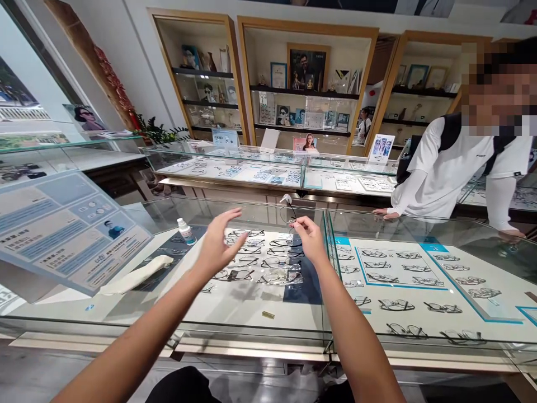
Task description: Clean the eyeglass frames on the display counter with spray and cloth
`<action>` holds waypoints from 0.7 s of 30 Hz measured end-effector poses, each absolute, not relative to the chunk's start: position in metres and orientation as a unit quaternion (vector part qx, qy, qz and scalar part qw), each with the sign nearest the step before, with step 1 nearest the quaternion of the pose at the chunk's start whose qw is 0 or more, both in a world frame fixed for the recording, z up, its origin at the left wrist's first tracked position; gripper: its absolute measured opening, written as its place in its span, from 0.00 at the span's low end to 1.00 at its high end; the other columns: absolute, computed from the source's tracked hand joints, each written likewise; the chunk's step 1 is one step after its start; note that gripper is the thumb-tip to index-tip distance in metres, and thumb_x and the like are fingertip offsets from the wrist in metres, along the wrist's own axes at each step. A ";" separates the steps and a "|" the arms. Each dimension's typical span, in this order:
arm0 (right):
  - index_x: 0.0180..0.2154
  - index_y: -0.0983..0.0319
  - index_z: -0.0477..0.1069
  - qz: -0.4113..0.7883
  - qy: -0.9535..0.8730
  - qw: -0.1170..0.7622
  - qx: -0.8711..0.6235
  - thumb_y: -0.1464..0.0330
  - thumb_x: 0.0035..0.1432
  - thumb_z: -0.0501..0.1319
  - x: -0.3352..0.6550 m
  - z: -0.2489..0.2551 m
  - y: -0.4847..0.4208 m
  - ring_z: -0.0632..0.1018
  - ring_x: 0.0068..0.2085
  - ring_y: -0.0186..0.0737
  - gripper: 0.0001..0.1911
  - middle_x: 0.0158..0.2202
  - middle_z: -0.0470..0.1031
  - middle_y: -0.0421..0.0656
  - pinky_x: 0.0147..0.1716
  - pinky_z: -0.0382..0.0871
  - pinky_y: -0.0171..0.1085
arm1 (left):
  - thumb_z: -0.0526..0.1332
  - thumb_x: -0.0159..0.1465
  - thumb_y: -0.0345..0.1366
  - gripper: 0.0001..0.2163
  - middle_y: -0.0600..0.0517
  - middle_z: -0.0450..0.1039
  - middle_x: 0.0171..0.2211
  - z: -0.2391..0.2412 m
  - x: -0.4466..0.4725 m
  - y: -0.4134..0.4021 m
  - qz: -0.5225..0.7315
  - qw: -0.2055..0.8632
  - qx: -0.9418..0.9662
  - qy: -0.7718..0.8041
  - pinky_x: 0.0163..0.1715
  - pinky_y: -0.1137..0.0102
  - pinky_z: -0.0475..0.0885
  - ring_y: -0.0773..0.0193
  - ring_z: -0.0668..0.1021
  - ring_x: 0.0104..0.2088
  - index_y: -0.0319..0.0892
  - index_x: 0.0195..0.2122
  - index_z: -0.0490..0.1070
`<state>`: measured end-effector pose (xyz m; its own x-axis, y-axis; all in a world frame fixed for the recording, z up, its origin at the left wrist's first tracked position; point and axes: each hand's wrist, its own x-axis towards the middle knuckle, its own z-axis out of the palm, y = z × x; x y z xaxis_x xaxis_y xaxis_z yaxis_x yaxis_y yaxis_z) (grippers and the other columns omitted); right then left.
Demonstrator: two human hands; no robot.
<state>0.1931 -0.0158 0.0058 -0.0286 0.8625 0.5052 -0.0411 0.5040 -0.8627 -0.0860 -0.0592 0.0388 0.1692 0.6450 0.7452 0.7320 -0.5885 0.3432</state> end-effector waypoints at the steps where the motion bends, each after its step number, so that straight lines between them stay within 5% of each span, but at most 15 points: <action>1: 0.36 0.56 0.78 0.356 -0.628 0.603 -0.340 0.54 0.64 0.65 0.193 0.005 -0.017 0.79 0.45 0.46 0.13 0.40 0.82 0.43 0.49 0.68 0.42 | 0.62 0.67 0.40 0.26 0.40 0.66 0.68 0.042 -0.068 -0.051 -0.462 0.037 -0.782 -0.416 0.69 0.52 0.60 0.46 0.68 0.69 0.44 0.66 0.64; 8: 0.34 0.55 0.79 0.312 -0.677 0.567 -0.350 0.59 0.67 0.62 0.190 0.007 -0.021 0.75 0.42 0.45 0.11 0.37 0.80 0.41 0.46 0.66 0.41 | 0.61 0.63 0.31 0.38 0.43 0.55 0.75 0.025 -0.019 -0.009 -0.488 -0.086 -0.799 -0.340 0.73 0.51 0.55 0.47 0.59 0.74 0.45 0.75 0.54; 16: 0.35 0.54 0.78 0.313 -0.699 0.534 -0.357 0.62 0.68 0.60 0.185 0.006 -0.023 0.75 0.41 0.46 0.10 0.37 0.78 0.41 0.46 0.64 0.43 | 0.61 0.62 0.30 0.30 0.45 0.69 0.67 0.012 -0.024 -0.011 -0.491 -0.159 -0.788 -0.335 0.72 0.52 0.59 0.49 0.67 0.70 0.46 0.67 0.66; 21: 0.34 0.54 0.79 0.287 -0.697 0.556 -0.350 0.60 0.66 0.64 0.184 0.004 -0.020 0.75 0.49 0.49 0.09 0.44 0.78 0.44 0.50 0.65 0.44 | 0.63 0.64 0.32 0.24 0.42 0.72 0.64 0.003 -0.018 -0.011 -0.512 -0.306 -0.745 -0.298 0.69 0.52 0.62 0.50 0.73 0.65 0.45 0.63 0.69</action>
